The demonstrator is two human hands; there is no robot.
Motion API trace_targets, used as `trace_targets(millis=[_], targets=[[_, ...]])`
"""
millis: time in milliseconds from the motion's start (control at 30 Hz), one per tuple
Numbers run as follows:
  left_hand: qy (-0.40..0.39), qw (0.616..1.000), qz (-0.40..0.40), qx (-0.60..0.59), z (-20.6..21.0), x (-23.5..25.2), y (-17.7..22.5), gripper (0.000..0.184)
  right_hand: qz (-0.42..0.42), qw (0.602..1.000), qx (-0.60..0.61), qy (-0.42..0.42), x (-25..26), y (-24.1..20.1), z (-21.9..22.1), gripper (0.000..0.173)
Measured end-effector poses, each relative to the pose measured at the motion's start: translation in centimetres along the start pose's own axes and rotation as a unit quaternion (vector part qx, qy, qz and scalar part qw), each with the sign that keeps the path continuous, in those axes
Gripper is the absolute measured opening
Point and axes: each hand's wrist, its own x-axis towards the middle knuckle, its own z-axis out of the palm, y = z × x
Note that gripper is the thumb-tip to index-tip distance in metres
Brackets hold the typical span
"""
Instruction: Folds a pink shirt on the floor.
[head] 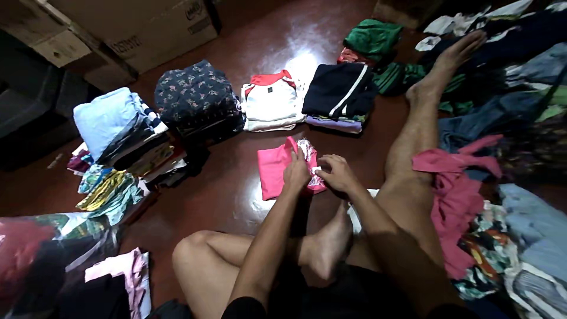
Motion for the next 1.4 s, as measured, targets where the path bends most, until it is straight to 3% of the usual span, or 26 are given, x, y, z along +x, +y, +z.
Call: trace_targets(millis=[200, 300, 400, 567, 633, 700, 833, 933, 1000, 1067, 1133, 1233, 1333, 1400], targets=[[0.011, 1.000, 0.019, 0.006, 1.0, 0.3, 2.7, 0.092, 0.010, 1.000, 0.023, 0.007, 0.2, 0.3, -0.7, 0.039], [0.009, 1.000, 0.026, 0.001, -1.0, -1.1, 4.1, 0.100, 0.060, 0.998, 0.015, -0.034, 0.5, 1.0, 0.6, 0.039], [0.000, 0.999, 0.021, 0.027, -3.3, -2.2, 5.4, 0.096, 0.082, 0.993, -0.042, -0.077, 0.5, 0.9, 1.9, 0.043], [0.013, 0.998, 0.049, 0.030, -5.4, -3.9, 7.1, 0.095, 0.065, 0.994, -0.043, -0.080, 0.2, 1.1, 2.0, 0.042], [0.009, 0.998, 0.058, 0.038, -4.8, -3.1, 8.0, 0.094, 0.089, 0.994, 0.041, -0.054, 0.4, 1.6, 0.9, 0.036], [-0.023, 0.997, 0.062, 0.049, -2.7, -1.7, 8.5, 0.095, 0.174, 0.975, 0.137, 0.001, 0.7, 2.4, 0.1, 0.031], [-0.118, 0.986, 0.108, 0.045, 3.8, 1.3, 6.7, 0.101, 0.274, 0.939, 0.174, 0.111, 0.6, 2.9, -1.3, 0.026], [-0.031, 0.993, 0.112, -0.007, 4.9, 0.4, 5.1, 0.070, 0.224, 0.951, 0.124, 0.173, 0.5, 2.9, -1.9, 0.025], [0.086, 0.991, 0.100, -0.023, 5.1, -0.6, 3.1, 0.053, 0.128, 0.966, 0.060, 0.218, 0.3, 1.9, -1.7, 0.027], [0.153, 0.984, 0.095, 0.000, 5.6, -0.5, -0.1, 0.047, 0.034, 0.974, 0.015, 0.222, 0.7, 0.8, -0.5, 0.029], [0.129, 0.989, 0.072, 0.029, 6.3, 0.4, -4.0, 0.053, -0.010, 0.989, -0.036, 0.147, 1.2, 0.5, 1.8, 0.034], [0.086, 0.995, 0.018, 0.038, 7.3, 0.4, -8.9, 0.068, -0.005, 0.989, -0.143, -0.024, 0.9, 1.9, 6.3, 0.051], [0.197, 0.974, -0.095, -0.065, 5.8, 0.0, -9.1, 0.090, 0.000, 0.986, -0.159, -0.059, 1.0, 1.1, 6.9, 0.055], [0.191, 0.956, -0.178, -0.135, 3.7, 0.2, -8.4, 0.104, -0.004, 0.987, -0.153, -0.055, 0.7, 1.2, 7.0, 0.054]])
